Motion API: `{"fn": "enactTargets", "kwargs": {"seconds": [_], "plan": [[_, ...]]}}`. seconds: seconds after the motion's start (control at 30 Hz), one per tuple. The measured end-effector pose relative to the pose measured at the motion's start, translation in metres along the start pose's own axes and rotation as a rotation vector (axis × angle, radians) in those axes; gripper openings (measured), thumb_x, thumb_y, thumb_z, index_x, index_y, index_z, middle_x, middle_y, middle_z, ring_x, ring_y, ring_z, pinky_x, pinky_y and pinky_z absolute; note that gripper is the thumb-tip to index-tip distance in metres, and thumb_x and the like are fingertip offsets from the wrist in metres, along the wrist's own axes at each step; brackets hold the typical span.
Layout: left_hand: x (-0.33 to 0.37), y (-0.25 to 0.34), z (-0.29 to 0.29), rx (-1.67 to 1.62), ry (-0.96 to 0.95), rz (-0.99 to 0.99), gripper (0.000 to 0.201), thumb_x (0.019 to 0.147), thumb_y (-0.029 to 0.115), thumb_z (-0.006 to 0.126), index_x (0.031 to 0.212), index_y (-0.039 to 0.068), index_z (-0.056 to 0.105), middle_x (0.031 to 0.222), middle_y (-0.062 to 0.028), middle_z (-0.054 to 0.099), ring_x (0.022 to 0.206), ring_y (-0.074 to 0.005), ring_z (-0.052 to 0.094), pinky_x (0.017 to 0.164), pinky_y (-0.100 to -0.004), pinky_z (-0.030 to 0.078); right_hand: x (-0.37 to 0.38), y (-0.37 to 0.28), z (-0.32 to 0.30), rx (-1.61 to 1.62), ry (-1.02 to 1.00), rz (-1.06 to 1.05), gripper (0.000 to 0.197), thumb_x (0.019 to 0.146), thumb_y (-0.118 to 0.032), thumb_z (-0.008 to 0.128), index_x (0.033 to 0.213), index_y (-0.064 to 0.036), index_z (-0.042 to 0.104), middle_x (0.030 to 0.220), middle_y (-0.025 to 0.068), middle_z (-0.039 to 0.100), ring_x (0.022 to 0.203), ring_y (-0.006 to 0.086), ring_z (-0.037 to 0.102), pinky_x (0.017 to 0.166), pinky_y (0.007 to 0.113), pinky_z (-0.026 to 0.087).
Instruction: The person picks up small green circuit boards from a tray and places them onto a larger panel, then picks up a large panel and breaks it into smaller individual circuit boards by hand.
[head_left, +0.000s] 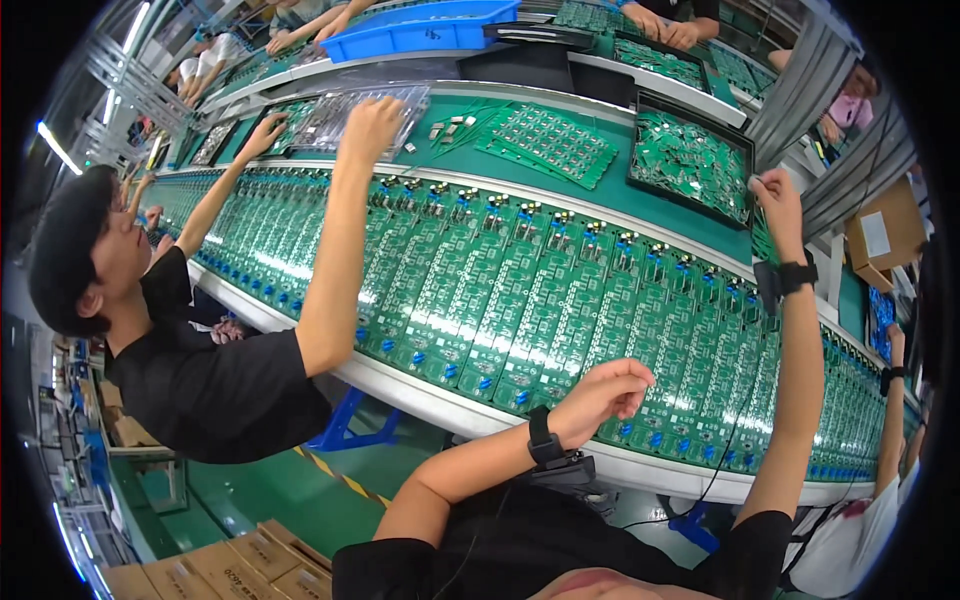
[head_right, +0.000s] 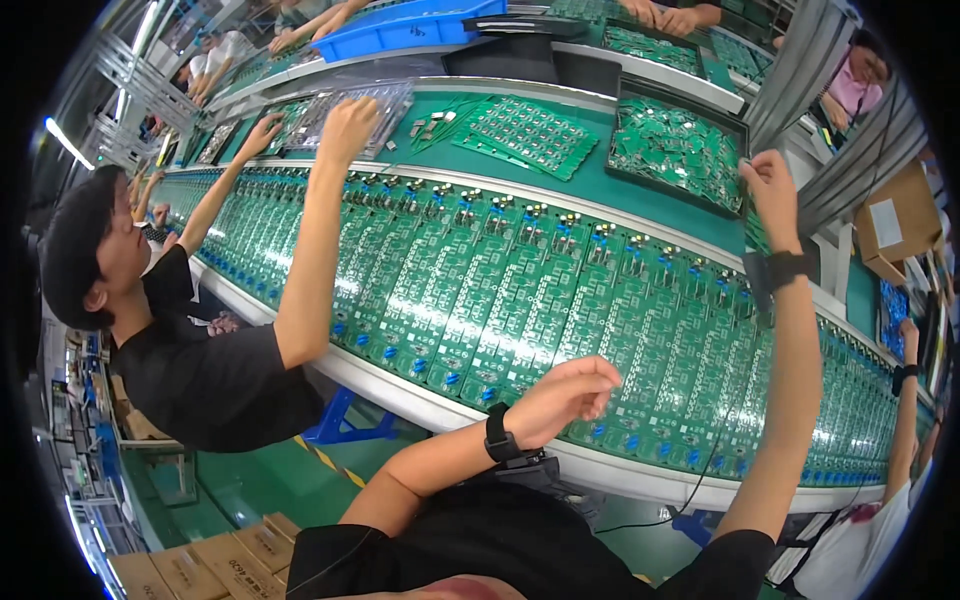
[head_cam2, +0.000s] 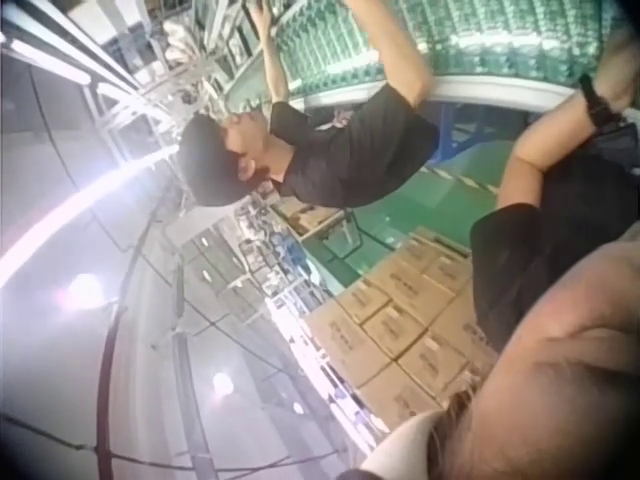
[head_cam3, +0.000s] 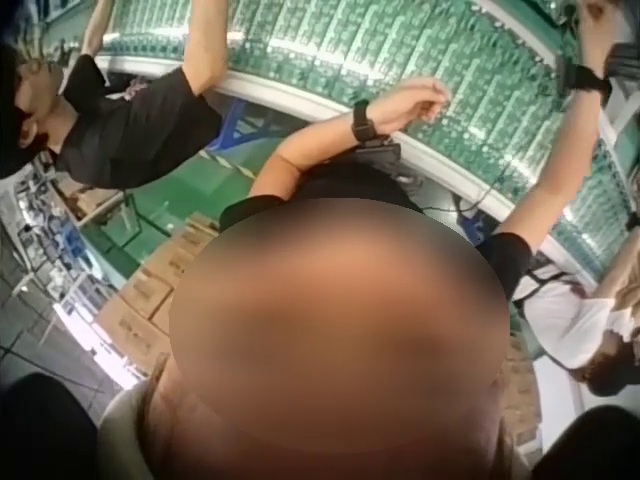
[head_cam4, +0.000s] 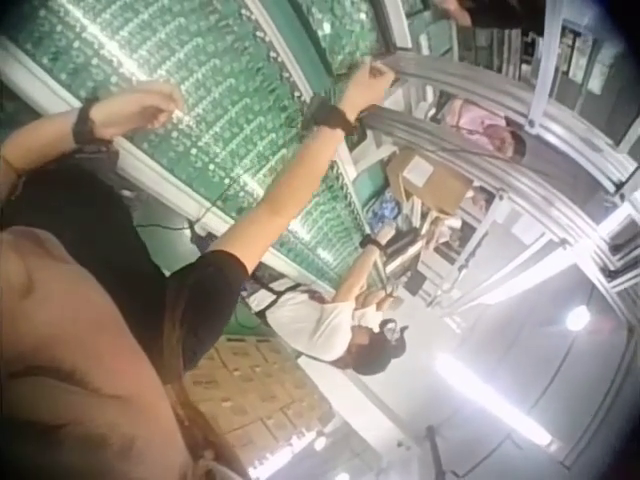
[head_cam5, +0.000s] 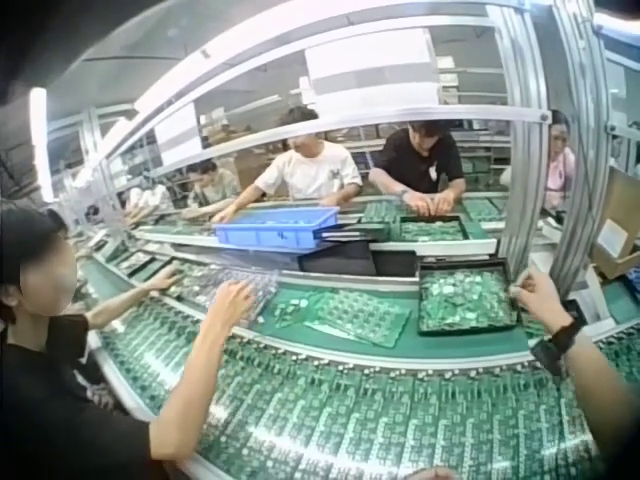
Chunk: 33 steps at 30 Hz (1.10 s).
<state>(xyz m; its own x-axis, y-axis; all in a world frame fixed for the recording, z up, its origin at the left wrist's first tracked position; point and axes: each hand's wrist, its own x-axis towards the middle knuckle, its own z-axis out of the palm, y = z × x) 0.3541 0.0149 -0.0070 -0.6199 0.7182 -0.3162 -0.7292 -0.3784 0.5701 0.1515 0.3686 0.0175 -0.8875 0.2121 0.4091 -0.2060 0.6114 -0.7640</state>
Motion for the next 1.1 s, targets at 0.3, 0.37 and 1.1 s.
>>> {"fn": "enactTargets", "kwargs": {"seconds": [0.3, 0.37, 1.1], "plan": [[0.005, 0.004, 0.015, 0.064, 0.024, 0.035, 0.007, 0.084, 0.010, 0.049, 0.089, 0.005, 0.051, 0.063, 0.0009, 0.044, 0.059, -0.0096, 0.042, 0.054, -0.0227, 0.034, -0.118, 0.031, -0.180, -0.308, 0.204, 0.184, 0.020, 0.084, -0.012, 0.053, 0.101, -0.0026, 0.057, 0.077, 0.0026, 0.058, 0.065, 0.0095, 0.056, 0.055, 0.021, 0.046], [0.005, 0.002, 0.013, 0.065, 0.013, 0.069, 0.009, 0.085, 0.008, 0.047, 0.090, 0.003, 0.052, 0.064, 0.0000, 0.047, 0.060, -0.0087, 0.044, 0.055, -0.0211, 0.035, -0.144, 0.054, -0.232, -0.311, 0.194, 0.372, 0.018, 0.082, -0.012, 0.055, 0.096, -0.0019, 0.059, 0.073, 0.0027, 0.059, 0.063, 0.0092, 0.056, 0.054, 0.022, 0.047], [-0.097, -0.023, 0.000, 1.453, 0.428, 0.545, 0.014, 0.079, 0.007, 0.053, 0.067, 0.000, 0.051, 0.060, -0.0050, 0.046, 0.053, -0.0118, 0.044, 0.048, -0.0251, 0.032, -0.201, 0.155, -0.298, -0.829, 0.352, 0.455, 0.006, 0.070, -0.001, 0.054, 0.073, -0.0040, 0.058, 0.058, 0.0072, 0.057, 0.055, 0.0189, 0.058, 0.052, 0.031, 0.044]]}}
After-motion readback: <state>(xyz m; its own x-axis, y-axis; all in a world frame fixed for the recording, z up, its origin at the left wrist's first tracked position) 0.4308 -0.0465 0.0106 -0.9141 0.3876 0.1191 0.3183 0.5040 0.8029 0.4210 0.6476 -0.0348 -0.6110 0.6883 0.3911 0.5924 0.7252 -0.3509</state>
